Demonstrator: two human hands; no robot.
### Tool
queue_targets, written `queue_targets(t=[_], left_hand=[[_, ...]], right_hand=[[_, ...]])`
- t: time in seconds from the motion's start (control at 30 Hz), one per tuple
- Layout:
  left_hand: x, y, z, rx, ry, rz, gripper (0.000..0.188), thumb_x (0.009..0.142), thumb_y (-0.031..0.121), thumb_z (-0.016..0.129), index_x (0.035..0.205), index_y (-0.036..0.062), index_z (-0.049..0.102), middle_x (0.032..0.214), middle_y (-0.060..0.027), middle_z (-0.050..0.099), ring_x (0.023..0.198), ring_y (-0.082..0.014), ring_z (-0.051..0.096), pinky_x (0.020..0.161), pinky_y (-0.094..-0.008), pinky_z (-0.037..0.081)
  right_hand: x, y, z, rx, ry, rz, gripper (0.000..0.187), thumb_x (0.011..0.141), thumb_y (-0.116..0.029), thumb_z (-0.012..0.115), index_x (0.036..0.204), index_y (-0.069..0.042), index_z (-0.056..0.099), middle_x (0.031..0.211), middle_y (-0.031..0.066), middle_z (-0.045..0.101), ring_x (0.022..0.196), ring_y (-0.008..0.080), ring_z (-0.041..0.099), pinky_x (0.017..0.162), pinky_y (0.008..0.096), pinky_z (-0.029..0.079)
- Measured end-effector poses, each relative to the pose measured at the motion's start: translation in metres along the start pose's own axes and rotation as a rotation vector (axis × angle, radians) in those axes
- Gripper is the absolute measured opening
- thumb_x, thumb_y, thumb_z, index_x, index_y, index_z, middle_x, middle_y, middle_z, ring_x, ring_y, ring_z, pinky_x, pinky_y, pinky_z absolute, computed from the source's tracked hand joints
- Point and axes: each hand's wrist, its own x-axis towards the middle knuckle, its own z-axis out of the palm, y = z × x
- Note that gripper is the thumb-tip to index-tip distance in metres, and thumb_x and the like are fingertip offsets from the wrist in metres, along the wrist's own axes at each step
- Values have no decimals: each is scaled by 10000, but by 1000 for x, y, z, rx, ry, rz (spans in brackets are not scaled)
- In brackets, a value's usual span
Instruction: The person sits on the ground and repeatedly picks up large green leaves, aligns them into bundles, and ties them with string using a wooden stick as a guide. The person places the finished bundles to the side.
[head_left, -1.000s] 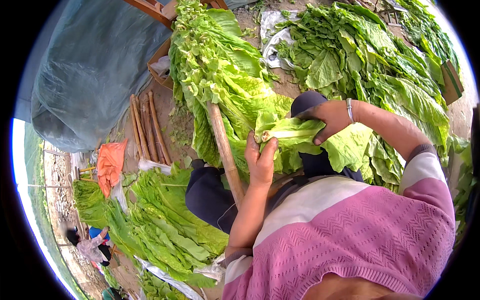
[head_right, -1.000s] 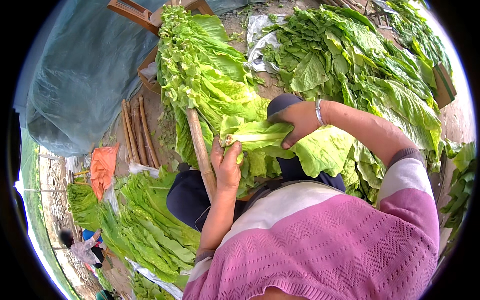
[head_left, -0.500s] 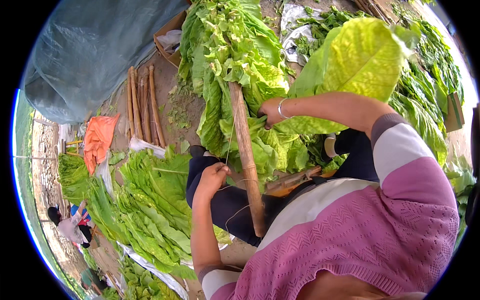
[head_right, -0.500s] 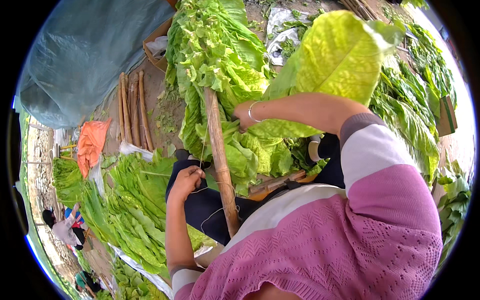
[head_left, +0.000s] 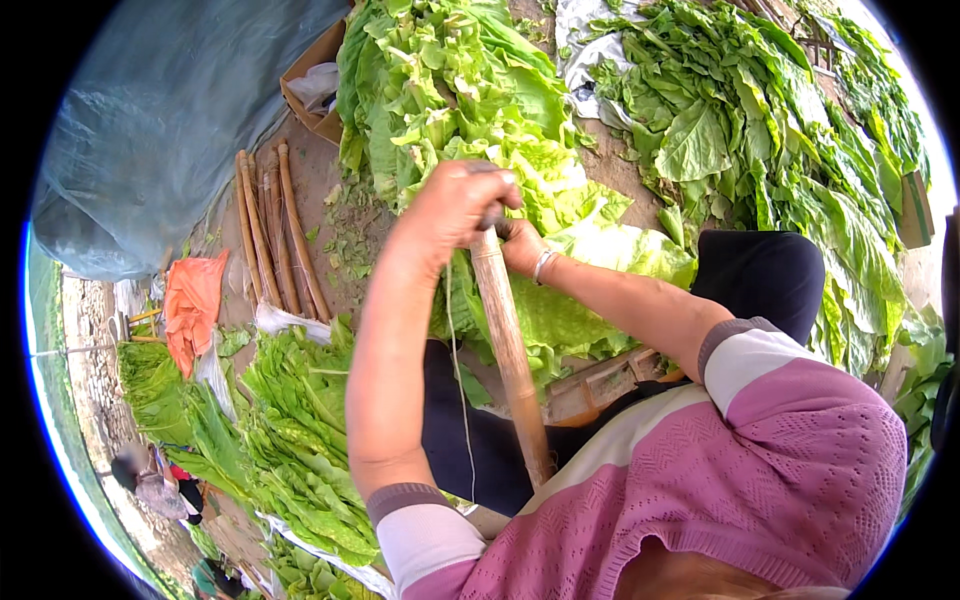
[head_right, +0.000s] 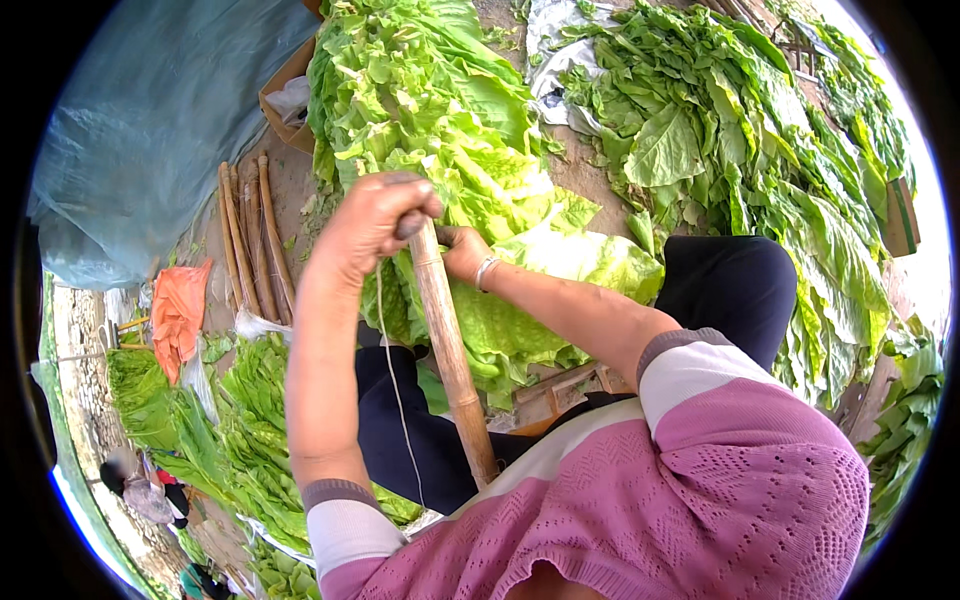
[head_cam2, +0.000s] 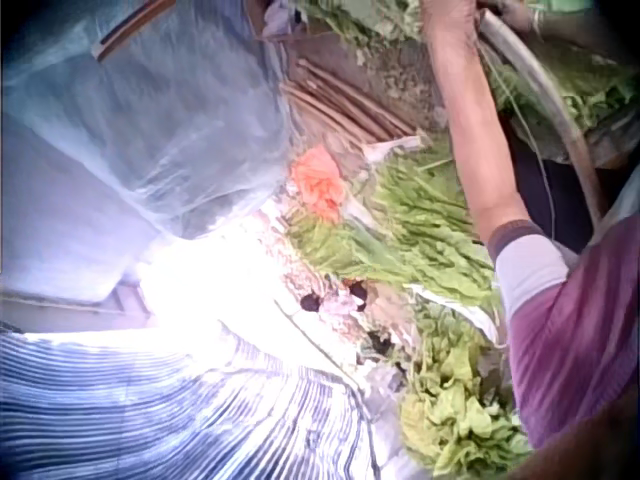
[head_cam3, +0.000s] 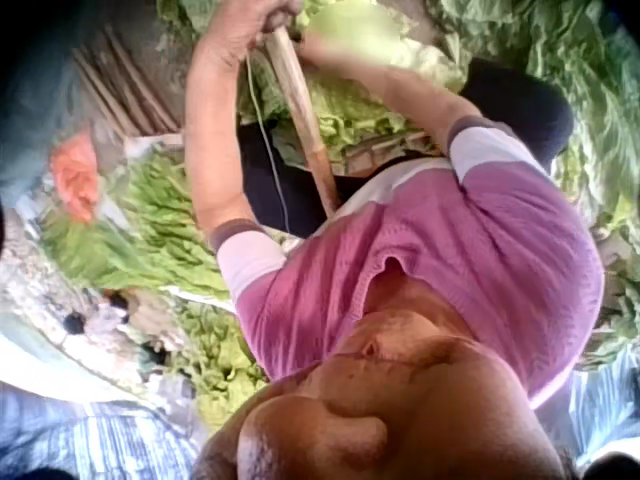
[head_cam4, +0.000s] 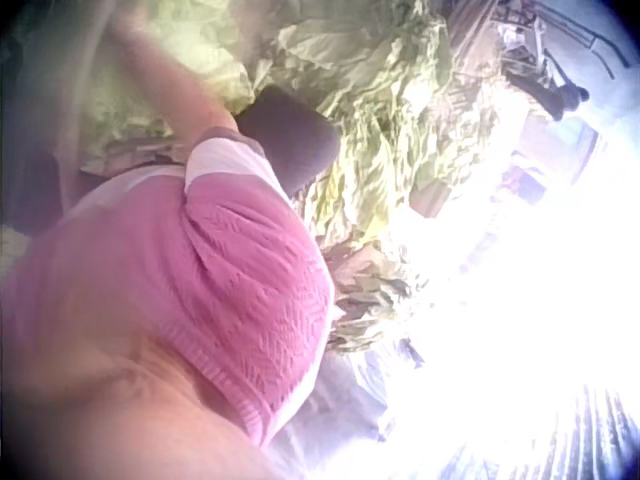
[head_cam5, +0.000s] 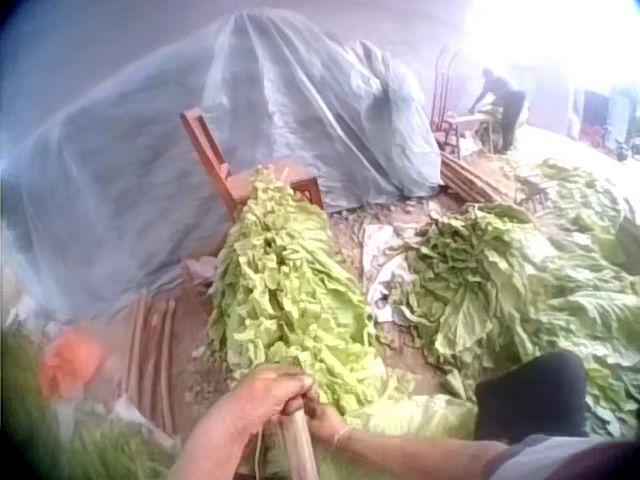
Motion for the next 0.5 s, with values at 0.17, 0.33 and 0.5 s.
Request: queue_targets(t=[0.17,0.33,0.5], left_hand=[[34,-39,133,683,388,10,247,865,215,515,888,-10,614,703,-153,644,677,-308,619,661,-414,465],[4,-41,140,172,783,-19,271,909,192,469,926,-28,626,703,-70,555,602,-173,513,571,-279,420],[-29,-69,190,-570,623,-41,310,933,299,481,1057,21,537,613,-7,412,400,-70,323,352,-206,266]], right_hand=[[0,1,8,224,-51,168,359,754,-231,663,1075,-76,621,948,95,667,857,212,617,764,339,471],[-19,-15,-58,-23,-247,140,372,765,-243,662,1095,-76,620,969,87,669,889,209,614,789,339,465],[-57,-59,-247,-298,-380,-108,385,777,-255,661,1116,-77,619,990,79,670,922,206,610,813,338,459]])
